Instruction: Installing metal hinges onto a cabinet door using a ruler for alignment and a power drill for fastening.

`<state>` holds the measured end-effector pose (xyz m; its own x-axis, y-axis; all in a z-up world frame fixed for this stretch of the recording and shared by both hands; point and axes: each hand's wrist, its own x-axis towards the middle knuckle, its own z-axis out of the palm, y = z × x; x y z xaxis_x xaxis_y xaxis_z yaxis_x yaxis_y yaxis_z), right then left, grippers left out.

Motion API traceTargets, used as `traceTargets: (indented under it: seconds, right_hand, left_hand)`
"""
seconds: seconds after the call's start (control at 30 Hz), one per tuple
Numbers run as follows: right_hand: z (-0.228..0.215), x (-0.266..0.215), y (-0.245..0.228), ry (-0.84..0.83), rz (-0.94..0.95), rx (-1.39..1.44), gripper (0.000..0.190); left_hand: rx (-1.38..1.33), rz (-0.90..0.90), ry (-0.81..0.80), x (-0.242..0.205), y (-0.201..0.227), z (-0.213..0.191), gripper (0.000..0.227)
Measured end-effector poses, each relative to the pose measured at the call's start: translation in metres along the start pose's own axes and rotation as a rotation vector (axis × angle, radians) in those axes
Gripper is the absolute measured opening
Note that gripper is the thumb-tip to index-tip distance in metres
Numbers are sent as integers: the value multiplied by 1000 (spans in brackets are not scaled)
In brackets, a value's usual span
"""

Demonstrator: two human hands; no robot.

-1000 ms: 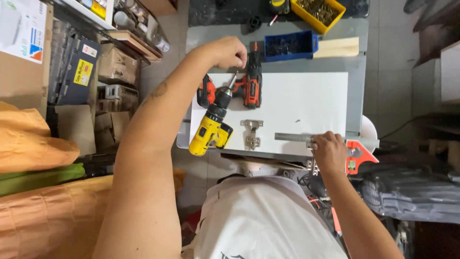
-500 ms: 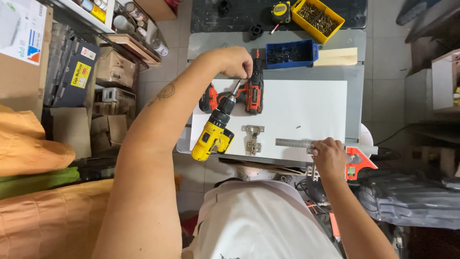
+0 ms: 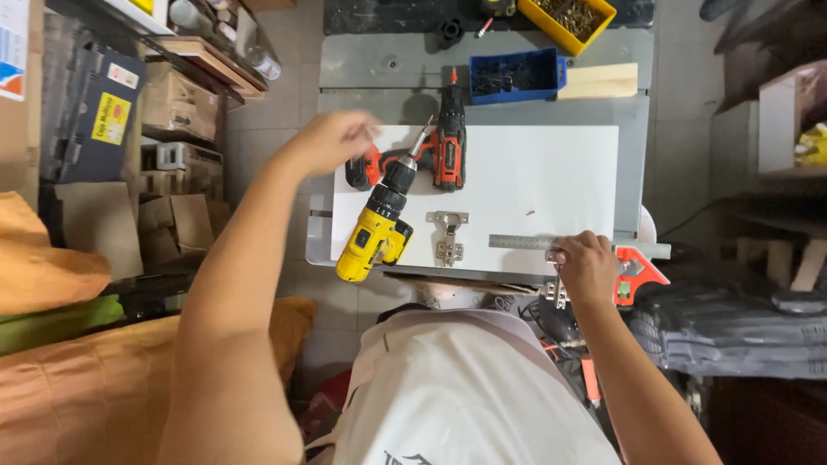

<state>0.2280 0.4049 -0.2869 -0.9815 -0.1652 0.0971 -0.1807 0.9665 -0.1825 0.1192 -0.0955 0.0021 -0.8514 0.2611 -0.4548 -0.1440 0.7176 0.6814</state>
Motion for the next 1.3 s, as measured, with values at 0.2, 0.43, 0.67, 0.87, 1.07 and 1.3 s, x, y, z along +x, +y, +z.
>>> traceTargets:
  seconds: [0.2,0.43,0.67,0.87,1.07,1.3]
  right_hand:
    - [3,-1,8,24,-40,1,23]
    - [7,0,19,27,-95,35,30]
    - [-19,7,-2,62,-89,62,20]
    - [-24,9,-3,32,-139,93,20]
    - [-15,7,5,51,-124,90,18]
    - [-13,4,5,89,-107,83,19]
  left_hand:
    - [-339,-167,-71,-82,-54,67,77]
    - [-851,558,241,-53,-126,183,106]
    - [-401,-57,323,-31,-120,225,107]
    - [-406,-229,328,-25,-86,216,86]
    - [-398,-390,277,-40,-66,207,66]
    - [-368,-567,128,-57,-43,211,47]
